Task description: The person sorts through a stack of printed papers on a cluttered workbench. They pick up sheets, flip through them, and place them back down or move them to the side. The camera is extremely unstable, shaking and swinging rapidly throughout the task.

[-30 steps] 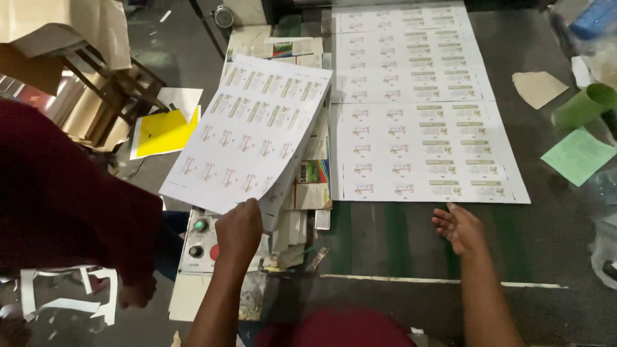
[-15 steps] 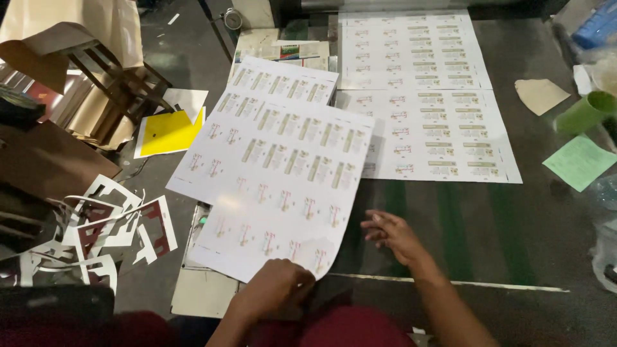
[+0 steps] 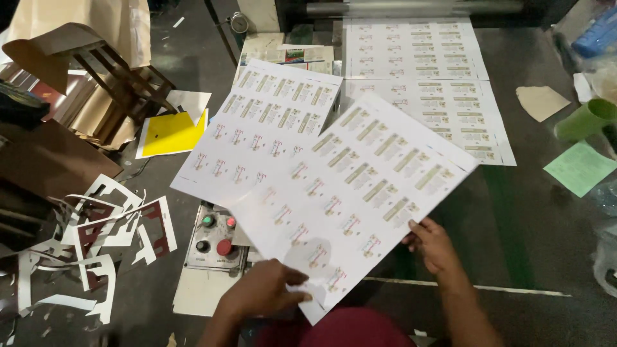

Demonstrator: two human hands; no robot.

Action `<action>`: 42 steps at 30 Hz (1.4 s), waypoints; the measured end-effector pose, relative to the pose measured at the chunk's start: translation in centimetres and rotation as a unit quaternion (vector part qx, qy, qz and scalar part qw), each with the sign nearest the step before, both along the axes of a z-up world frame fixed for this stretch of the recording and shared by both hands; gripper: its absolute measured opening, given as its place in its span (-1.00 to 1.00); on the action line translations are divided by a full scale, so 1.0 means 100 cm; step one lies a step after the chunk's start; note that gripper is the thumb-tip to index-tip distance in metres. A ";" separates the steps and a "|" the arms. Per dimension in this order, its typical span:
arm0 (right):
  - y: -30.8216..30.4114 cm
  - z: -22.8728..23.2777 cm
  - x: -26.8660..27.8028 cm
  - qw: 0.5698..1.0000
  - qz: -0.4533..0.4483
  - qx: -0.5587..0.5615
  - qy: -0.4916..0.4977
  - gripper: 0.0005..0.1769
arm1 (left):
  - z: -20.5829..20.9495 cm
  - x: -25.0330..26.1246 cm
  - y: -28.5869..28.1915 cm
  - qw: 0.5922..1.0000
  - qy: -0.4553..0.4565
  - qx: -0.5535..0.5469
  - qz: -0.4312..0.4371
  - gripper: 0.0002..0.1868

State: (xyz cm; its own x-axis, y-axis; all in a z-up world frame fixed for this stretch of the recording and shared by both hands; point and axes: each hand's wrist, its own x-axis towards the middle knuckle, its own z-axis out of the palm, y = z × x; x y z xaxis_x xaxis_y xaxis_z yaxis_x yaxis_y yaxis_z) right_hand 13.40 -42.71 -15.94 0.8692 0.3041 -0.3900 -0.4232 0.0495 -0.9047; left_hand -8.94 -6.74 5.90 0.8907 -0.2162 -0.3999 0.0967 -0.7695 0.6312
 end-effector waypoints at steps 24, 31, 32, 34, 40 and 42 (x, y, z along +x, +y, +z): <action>-0.112 -0.056 -0.007 0.972 -0.232 -0.008 0.021 -0.72 | -0.057 0.088 0.042 0.920 -0.115 0.326 0.184 -0.48; -0.089 -0.045 0.044 0.976 -0.213 0.012 0.030 -0.75 | -0.061 0.089 0.048 0.917 -0.174 0.306 0.188 -0.74; -0.088 -0.040 0.041 0.976 -0.215 0.013 0.028 -0.75 | -0.060 0.089 0.048 0.917 -0.176 0.306 0.187 -0.74; -0.082 -0.027 0.041 0.977 -0.208 0.012 0.048 -0.72 | -0.055 0.090 0.050 0.904 -0.166 0.343 0.196 -0.80; -0.083 -0.037 0.018 0.981 -0.179 -0.019 0.070 -0.58 | -0.049 0.077 0.055 0.861 -0.323 0.333 0.209 -0.83; -0.077 -0.039 0.014 0.985 -0.160 -0.015 0.062 -0.57 | -0.041 0.072 0.044 0.854 -0.371 0.302 0.205 -0.86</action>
State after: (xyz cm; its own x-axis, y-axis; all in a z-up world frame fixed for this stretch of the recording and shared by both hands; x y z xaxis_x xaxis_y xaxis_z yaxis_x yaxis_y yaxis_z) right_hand 14.75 -50.41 -19.82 0.8634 0.0093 -0.5044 -0.4983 0.1722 -0.8497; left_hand -1.74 -2.38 1.82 0.8990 0.2206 0.3783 0.1821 -0.9739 0.1353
